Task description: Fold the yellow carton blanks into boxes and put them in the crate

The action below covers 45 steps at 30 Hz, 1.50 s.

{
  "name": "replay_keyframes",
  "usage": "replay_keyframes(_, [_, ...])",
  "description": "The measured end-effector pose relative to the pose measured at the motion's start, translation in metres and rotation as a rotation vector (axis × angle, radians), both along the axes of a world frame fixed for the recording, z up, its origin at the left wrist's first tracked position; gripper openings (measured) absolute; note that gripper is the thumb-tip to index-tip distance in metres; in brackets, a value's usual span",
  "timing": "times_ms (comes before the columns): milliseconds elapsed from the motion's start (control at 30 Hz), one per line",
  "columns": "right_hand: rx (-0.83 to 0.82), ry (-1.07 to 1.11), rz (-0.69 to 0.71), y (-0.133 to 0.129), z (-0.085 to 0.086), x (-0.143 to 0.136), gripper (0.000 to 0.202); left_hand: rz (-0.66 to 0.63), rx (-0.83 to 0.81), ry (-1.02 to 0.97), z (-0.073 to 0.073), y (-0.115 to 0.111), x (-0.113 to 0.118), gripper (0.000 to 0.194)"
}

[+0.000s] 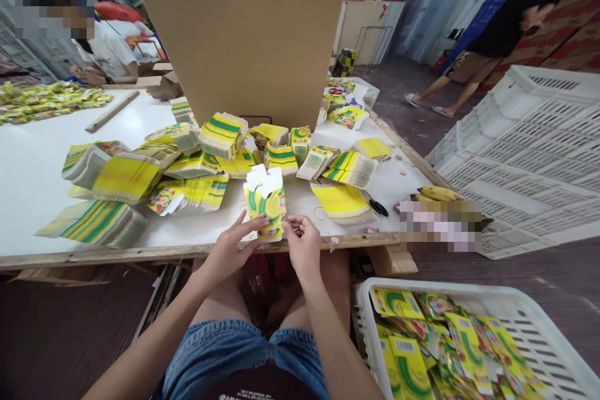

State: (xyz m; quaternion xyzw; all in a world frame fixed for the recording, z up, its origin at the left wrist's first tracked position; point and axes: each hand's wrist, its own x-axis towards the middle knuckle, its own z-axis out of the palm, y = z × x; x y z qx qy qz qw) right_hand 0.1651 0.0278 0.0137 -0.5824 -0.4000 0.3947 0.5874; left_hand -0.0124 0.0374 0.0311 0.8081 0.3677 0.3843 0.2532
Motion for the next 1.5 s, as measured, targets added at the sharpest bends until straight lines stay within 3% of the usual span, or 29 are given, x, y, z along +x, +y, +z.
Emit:
replay_keyframes(100, [0.016, 0.085, 0.018, -0.017, 0.007, 0.001, 0.032, 0.156, -0.138, -0.364, 0.005, -0.010, 0.002, 0.041])
replay_keyframes(167, [-0.001, 0.193, 0.069, -0.035, 0.014, 0.000, 0.030, 0.167, -0.324, -0.650, 0.007, -0.019, 0.005, 0.044])
replay_keyframes(233, [-0.041, 0.320, 0.139, -0.051, 0.018, -0.003, 0.028, 0.069, -0.566, -0.849, 0.009, -0.028, 0.010, 0.049])
replay_keyframes(300, [-0.084, 0.407, 0.198, -0.062, 0.020, -0.008, 0.028, -0.058, -0.797, -0.925, 0.009, -0.035, 0.014, 0.055])
replay_keyframes(400, [-0.100, 0.411, 0.250, -0.069, 0.019, -0.013, 0.028, -0.166, -0.982, -0.976, 0.010, -0.043, 0.016, 0.057])
replay_keyframes(533, [-0.070, 0.257, 0.257, -0.073, 0.023, -0.016, 0.026, -0.157, -1.011, -1.019, 0.010, -0.048, 0.015, 0.049])
replay_keyframes(833, [-0.164, -0.093, 0.296, -0.085, 0.032, -0.024, 0.037, 0.125, -0.938, -0.971, -0.005, -0.053, 0.027, 0.035])
replay_keyframes(1000, [-0.173, -0.292, 0.255, -0.085, 0.025, -0.020, 0.028, 0.175, -0.803, -0.802, -0.002, -0.061, 0.022, 0.059])
replay_keyframes(1200, [0.059, -0.230, 0.300, -0.084, 0.022, -0.008, 0.043, -0.045, -0.842, -0.701, 0.004, -0.069, 0.010, 0.061])
replay_keyframes(1500, [0.041, -0.249, 0.550, -0.082, 0.037, 0.018, 0.018, -0.308, -1.053, -0.710, 0.006, -0.070, -0.008, 0.034])
